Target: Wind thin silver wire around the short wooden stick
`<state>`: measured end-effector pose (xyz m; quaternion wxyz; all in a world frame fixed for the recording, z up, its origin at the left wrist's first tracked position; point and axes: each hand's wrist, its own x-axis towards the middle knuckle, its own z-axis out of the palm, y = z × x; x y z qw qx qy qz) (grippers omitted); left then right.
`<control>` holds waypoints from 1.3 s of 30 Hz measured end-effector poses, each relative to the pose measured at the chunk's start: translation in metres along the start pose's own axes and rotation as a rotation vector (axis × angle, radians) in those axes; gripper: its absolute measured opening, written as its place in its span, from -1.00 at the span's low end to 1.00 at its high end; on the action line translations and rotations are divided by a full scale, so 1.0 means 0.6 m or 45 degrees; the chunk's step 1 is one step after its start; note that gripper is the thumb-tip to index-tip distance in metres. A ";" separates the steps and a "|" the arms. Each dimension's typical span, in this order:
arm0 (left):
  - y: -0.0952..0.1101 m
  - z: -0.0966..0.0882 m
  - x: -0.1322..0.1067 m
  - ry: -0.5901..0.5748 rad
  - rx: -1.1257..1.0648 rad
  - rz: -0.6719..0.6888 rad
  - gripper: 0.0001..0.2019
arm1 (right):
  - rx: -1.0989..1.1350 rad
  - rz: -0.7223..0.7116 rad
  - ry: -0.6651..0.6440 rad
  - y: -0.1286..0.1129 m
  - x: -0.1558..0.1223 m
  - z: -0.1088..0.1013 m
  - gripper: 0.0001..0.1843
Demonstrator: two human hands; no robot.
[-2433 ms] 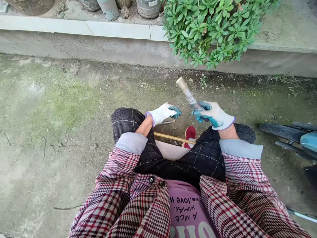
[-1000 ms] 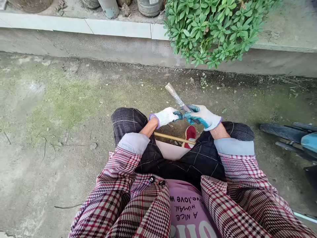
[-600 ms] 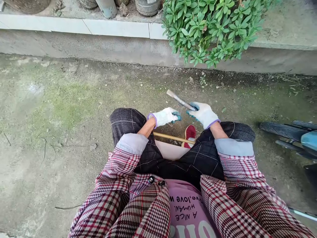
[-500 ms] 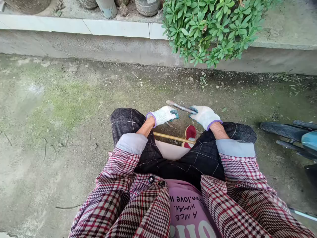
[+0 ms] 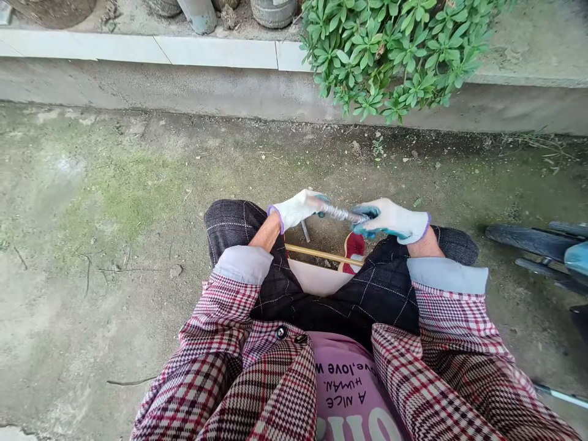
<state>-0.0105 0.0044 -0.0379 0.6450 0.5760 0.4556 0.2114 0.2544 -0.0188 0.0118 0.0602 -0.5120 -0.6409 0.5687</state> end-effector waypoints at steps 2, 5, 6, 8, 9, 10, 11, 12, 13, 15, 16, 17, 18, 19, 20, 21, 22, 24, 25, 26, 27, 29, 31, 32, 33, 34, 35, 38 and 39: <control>-0.002 0.010 0.002 -0.026 -0.050 0.018 -0.87 | 0.228 0.034 0.142 -0.008 0.005 0.003 -0.51; -0.008 0.025 0.001 -0.121 -0.056 0.005 -0.84 | 0.440 0.065 0.408 -0.003 0.026 0.009 -0.44; -0.011 0.030 0.000 -0.161 -0.048 -0.010 -0.84 | 0.467 0.077 0.493 0.002 0.035 0.009 -0.40; -0.014 0.035 -0.003 -0.244 -0.008 -0.042 -0.83 | 0.385 0.117 0.630 0.014 0.051 0.008 -0.38; -0.014 0.035 -0.004 -0.269 0.018 -0.050 -0.82 | 0.251 0.142 0.676 0.020 0.057 0.007 -0.40; -0.013 0.035 -0.006 -0.280 0.043 -0.048 -0.81 | 0.055 0.167 0.696 0.025 0.061 0.005 -0.44; -0.010 0.033 -0.007 -0.272 0.063 -0.038 -0.81 | -0.179 0.191 0.684 0.028 0.063 0.003 -0.49; -0.007 0.030 -0.008 -0.242 0.077 -0.024 -0.81 | -0.414 0.214 0.636 0.031 0.064 0.001 -0.54; -0.004 0.026 -0.008 -0.198 0.085 -0.012 -0.81 | -0.619 0.235 0.566 0.032 0.063 0.000 -0.59; 0.001 0.018 -0.009 -0.101 0.102 -0.009 -0.82 | -0.884 0.265 0.394 0.032 0.058 0.000 -0.69; 0.002 0.013 -0.008 -0.057 0.118 -0.013 -0.82 | -0.951 0.270 0.316 0.033 0.056 0.000 -0.73; 0.002 0.008 -0.008 -0.022 0.149 -0.010 -0.82 | -0.991 0.267 0.248 0.034 0.054 0.001 -0.76; 0.001 0.003 -0.007 0.003 0.197 -0.002 -0.83 | -1.013 0.262 0.192 0.035 0.052 0.001 -0.79; -0.001 -0.002 -0.007 0.028 0.256 0.013 -0.84 | -1.020 0.258 0.142 0.038 0.050 0.002 -0.81; -0.004 -0.007 -0.006 0.059 0.315 0.028 -0.85 | -1.014 0.256 0.097 0.041 0.048 0.003 -0.83; -0.007 -0.012 -0.006 0.089 0.361 0.043 -0.85 | -0.992 0.256 0.055 0.043 0.045 0.003 -0.84; -0.010 -0.017 -0.005 0.111 0.387 0.052 -0.86 | -0.954 0.258 0.011 0.045 0.042 0.003 -0.84; -0.015 -0.024 -0.003 0.143 0.359 0.049 -0.88 | -0.809 0.233 -0.087 0.044 0.032 0.003 -0.82; -0.016 -0.027 -0.001 0.147 0.315 0.041 -0.89 | -0.700 0.197 -0.143 0.041 0.026 0.003 -0.78; -0.017 -0.027 0.000 0.144 0.261 0.028 -0.89 | -0.574 0.153 -0.195 0.036 0.020 0.003 -0.73; -0.016 -0.027 0.002 0.140 0.196 0.010 -0.90 | -0.442 0.105 -0.233 0.030 0.013 0.002 -0.68; -0.014 -0.022 0.004 0.127 0.054 -0.010 -0.94 | -0.193 0.036 -0.230 0.016 0.001 0.000 -0.59; -0.012 -0.012 0.004 0.108 -0.041 -0.007 -0.94 | 0.032 0.028 -0.116 0.003 -0.006 0.000 -0.54; -0.012 -0.007 0.003 0.092 -0.056 -0.002 -0.93 | 0.139 0.031 -0.031 -0.001 -0.007 0.000 -0.53; -0.012 -0.001 0.001 0.071 -0.052 0.003 -0.91 | 0.238 0.031 0.058 -0.005 -0.006 0.000 -0.53; -0.013 0.004 -0.001 0.046 -0.032 0.003 -0.89 | 0.332 0.026 0.149 -0.007 -0.004 0.001 -0.52; -0.015 0.009 -0.003 0.024 -0.006 0.000 -0.88 | 0.420 0.012 0.239 -0.008 0.000 0.002 -0.50; -0.022 0.019 -0.003 -0.039 0.073 -0.007 -0.86 | 0.652 -0.051 0.507 -0.004 0.019 0.000 -0.42; -0.025 0.021 -0.002 -0.060 0.104 -0.006 -0.87 | 0.701 -0.051 0.591 0.001 0.027 -0.002 -0.40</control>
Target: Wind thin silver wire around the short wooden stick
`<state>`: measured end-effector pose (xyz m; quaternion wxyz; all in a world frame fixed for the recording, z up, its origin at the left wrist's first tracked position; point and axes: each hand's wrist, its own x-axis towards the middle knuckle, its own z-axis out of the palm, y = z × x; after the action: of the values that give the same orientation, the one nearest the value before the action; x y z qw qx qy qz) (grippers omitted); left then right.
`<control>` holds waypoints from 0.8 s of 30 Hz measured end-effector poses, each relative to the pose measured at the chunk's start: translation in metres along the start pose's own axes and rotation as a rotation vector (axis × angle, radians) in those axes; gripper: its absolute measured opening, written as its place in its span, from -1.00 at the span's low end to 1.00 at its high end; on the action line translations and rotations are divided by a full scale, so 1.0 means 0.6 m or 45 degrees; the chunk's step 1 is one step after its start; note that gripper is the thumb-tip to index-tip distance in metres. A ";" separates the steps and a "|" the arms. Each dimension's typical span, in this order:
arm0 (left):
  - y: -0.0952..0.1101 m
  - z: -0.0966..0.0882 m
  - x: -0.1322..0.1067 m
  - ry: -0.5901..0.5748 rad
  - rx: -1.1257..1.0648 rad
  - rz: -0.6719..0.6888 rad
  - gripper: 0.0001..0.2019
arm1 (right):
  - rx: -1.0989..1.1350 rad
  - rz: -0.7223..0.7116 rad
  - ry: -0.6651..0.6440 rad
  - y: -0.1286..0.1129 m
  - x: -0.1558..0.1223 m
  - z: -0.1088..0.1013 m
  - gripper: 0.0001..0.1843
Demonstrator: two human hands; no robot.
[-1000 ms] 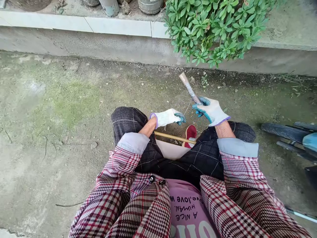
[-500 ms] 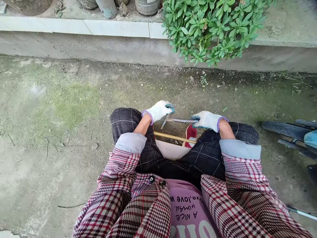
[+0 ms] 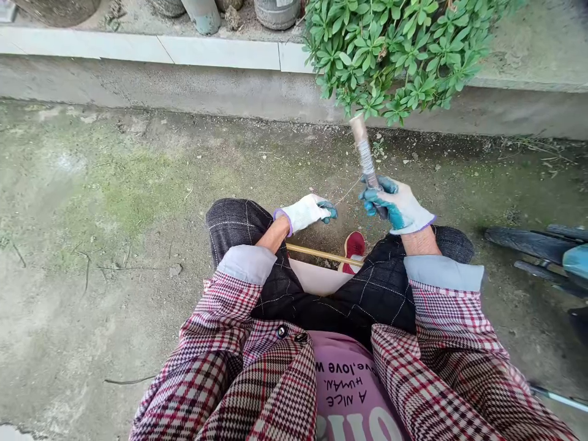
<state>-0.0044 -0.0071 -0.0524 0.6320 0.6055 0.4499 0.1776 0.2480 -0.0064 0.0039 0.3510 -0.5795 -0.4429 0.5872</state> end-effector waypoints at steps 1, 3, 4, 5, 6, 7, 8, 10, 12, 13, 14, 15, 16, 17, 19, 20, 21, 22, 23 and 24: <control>-0.002 0.001 0.002 -0.027 0.031 0.005 -0.87 | 0.017 0.000 0.082 0.005 0.009 -0.001 -0.40; -0.006 0.000 0.005 -0.064 0.071 0.017 -0.88 | -0.060 0.042 0.216 0.017 0.026 -0.006 -0.43; -0.006 -0.001 0.007 -0.073 0.076 0.022 -0.87 | -0.152 0.069 0.266 0.024 0.033 -0.010 -0.45; -0.006 -0.003 0.007 -0.077 0.073 0.029 -0.86 | -0.287 0.089 0.299 0.030 0.039 -0.014 -0.46; -0.006 -0.005 0.007 -0.075 0.065 0.038 -0.85 | -0.472 0.095 0.315 0.036 0.043 -0.018 -0.48; -0.004 -0.007 0.007 -0.066 0.058 0.048 -0.84 | -0.692 0.087 0.310 0.041 0.046 -0.022 -0.49; -0.002 -0.010 0.006 -0.047 0.054 0.059 -0.83 | -0.926 0.070 0.290 0.045 0.047 -0.026 -0.51; 0.005 -0.017 0.003 0.008 0.058 0.065 -0.83 | -1.329 0.037 0.215 0.050 0.046 -0.031 -0.53; 0.011 -0.023 0.001 0.070 0.066 0.046 -0.85 | -1.562 0.043 0.109 0.052 0.042 -0.033 -0.53; 0.013 -0.025 0.000 0.100 0.065 0.035 -0.85 | -1.634 0.058 0.046 0.052 0.040 -0.033 -0.54; 0.014 -0.027 0.000 0.126 0.057 0.027 -0.85 | -1.691 0.073 -0.020 0.052 0.039 -0.032 -0.54; 0.013 -0.030 0.000 0.153 0.045 0.021 -0.85 | -1.735 0.086 -0.090 0.052 0.037 -0.031 -0.54; 0.012 -0.031 0.001 0.180 0.037 0.016 -0.86 | -1.767 0.096 -0.160 0.052 0.036 -0.030 -0.55; 0.010 -0.033 0.002 0.206 0.033 0.012 -0.86 | -1.786 0.104 -0.226 0.052 0.034 -0.029 -0.55; 0.007 -0.036 0.003 0.254 0.029 0.004 -0.88 | -1.781 0.116 -0.345 0.052 0.029 -0.027 -0.58; 0.007 -0.038 0.002 0.273 0.021 0.000 -0.89 | -1.754 0.117 -0.401 0.051 0.025 -0.027 -0.61; 0.008 -0.039 0.002 0.291 -0.002 -0.007 -0.90 | -1.704 0.116 -0.468 0.049 0.019 -0.027 -0.63; 0.010 -0.040 0.000 0.299 -0.040 -0.013 -0.90 | -1.616 0.109 -0.549 0.046 0.013 -0.027 -0.64; 0.013 -0.041 -0.001 0.303 -0.088 -0.016 -0.91 | -1.491 0.098 -0.637 0.040 0.005 -0.028 -0.64; 0.017 -0.042 -0.002 0.302 -0.137 -0.016 -0.91 | -1.342 0.089 -0.723 0.033 -0.003 -0.028 -0.62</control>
<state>-0.0216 0.0092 -0.0390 0.6072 0.5426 0.5150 0.2677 0.2670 -0.0135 -0.0127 -0.1354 -0.5100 -0.7317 0.4315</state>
